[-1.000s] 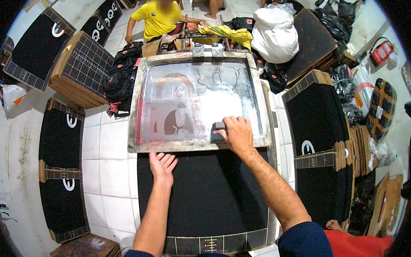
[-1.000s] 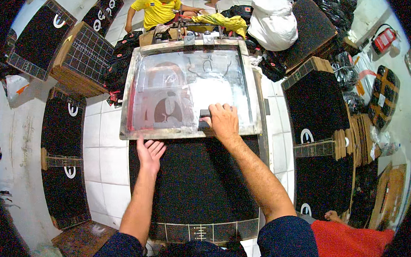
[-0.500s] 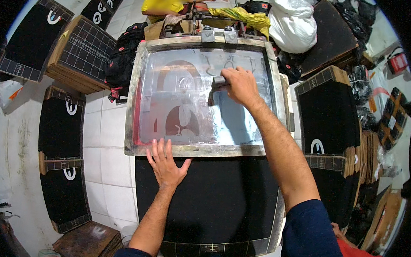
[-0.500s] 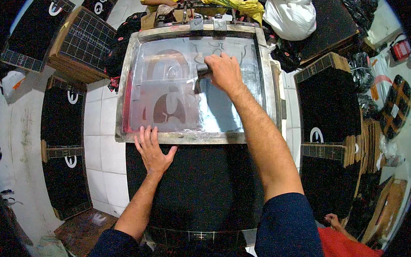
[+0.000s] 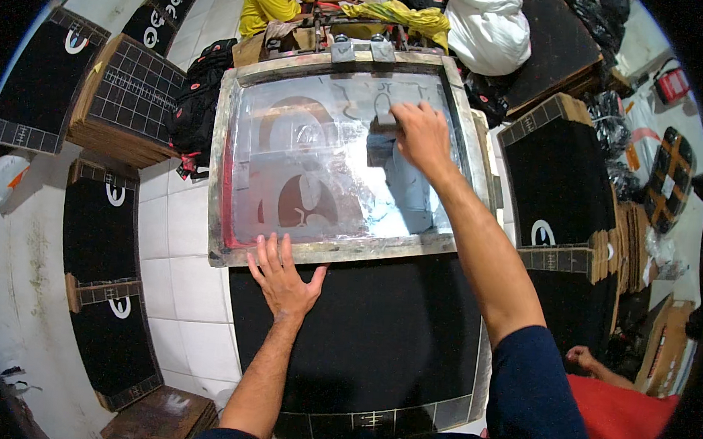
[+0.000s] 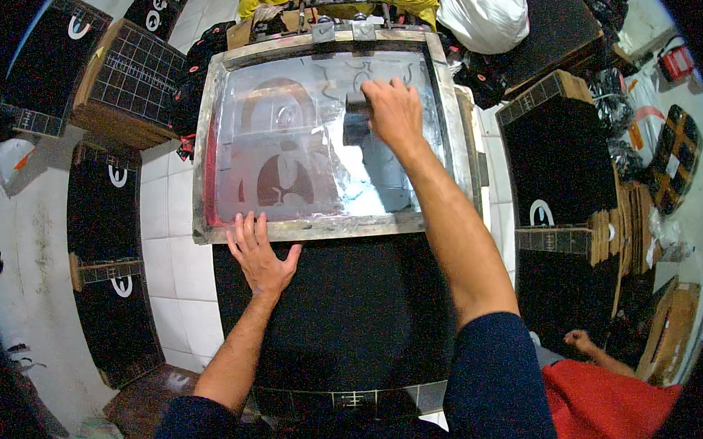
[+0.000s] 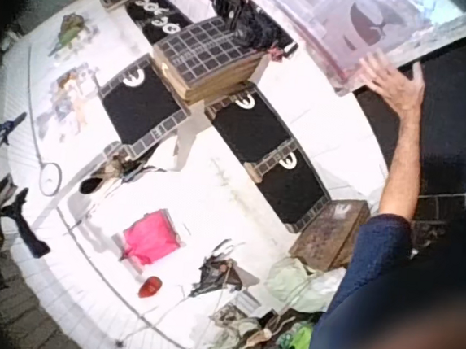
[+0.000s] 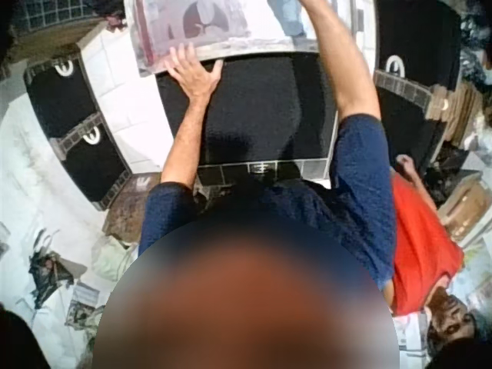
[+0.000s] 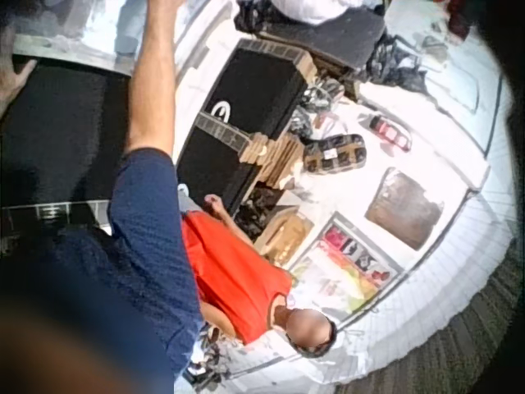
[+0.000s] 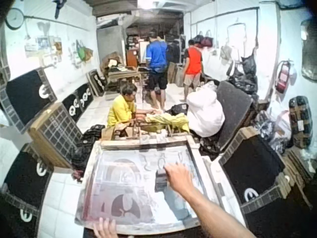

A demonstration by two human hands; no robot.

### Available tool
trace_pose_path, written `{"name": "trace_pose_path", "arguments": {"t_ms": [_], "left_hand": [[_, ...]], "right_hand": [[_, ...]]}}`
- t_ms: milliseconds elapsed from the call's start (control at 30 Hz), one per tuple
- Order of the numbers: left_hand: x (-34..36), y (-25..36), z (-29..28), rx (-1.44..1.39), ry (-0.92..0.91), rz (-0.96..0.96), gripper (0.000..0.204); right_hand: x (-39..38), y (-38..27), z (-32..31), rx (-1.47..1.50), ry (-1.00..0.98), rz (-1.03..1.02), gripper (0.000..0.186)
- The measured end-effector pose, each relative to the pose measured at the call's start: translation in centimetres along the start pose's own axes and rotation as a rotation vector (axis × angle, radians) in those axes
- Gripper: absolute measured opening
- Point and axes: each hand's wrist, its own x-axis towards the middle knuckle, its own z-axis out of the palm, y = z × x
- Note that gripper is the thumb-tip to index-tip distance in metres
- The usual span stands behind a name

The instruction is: The person repeatedly places a screen printing frame over a black skateboard deck, uses a squeegee to pull white ink across the screen, then lifts the frame to reveal a white logo. The cycle repeats on the same deck throughout the clip.

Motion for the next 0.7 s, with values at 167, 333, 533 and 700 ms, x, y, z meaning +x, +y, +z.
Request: {"name": "trace_pose_path", "arguments": {"t_ms": [167,333,533,700], "left_hand": [[0.1,0.0,-0.1,0.016,-0.017,0.007,0.1],[0.1,0.0,-0.2,-0.019,-0.028,-0.007,0.099],[0.2,0.1,-0.3,-0.022,0.003,-0.005,0.097],[0.1,0.1,-0.1,0.004,0.005,0.0,0.097]], "right_hand": [[-3.7,-2.4,-0.9,-0.071,0.027,0.037,0.047],[-11.8,-5.6,-5.3,0.042,-0.116,0.018,0.039],[-3.0,-1.7,-1.9,-0.019,-0.064,0.062,0.046],[-2.0,-2.4,-0.9,-0.074,0.019,0.097,0.042]]}}
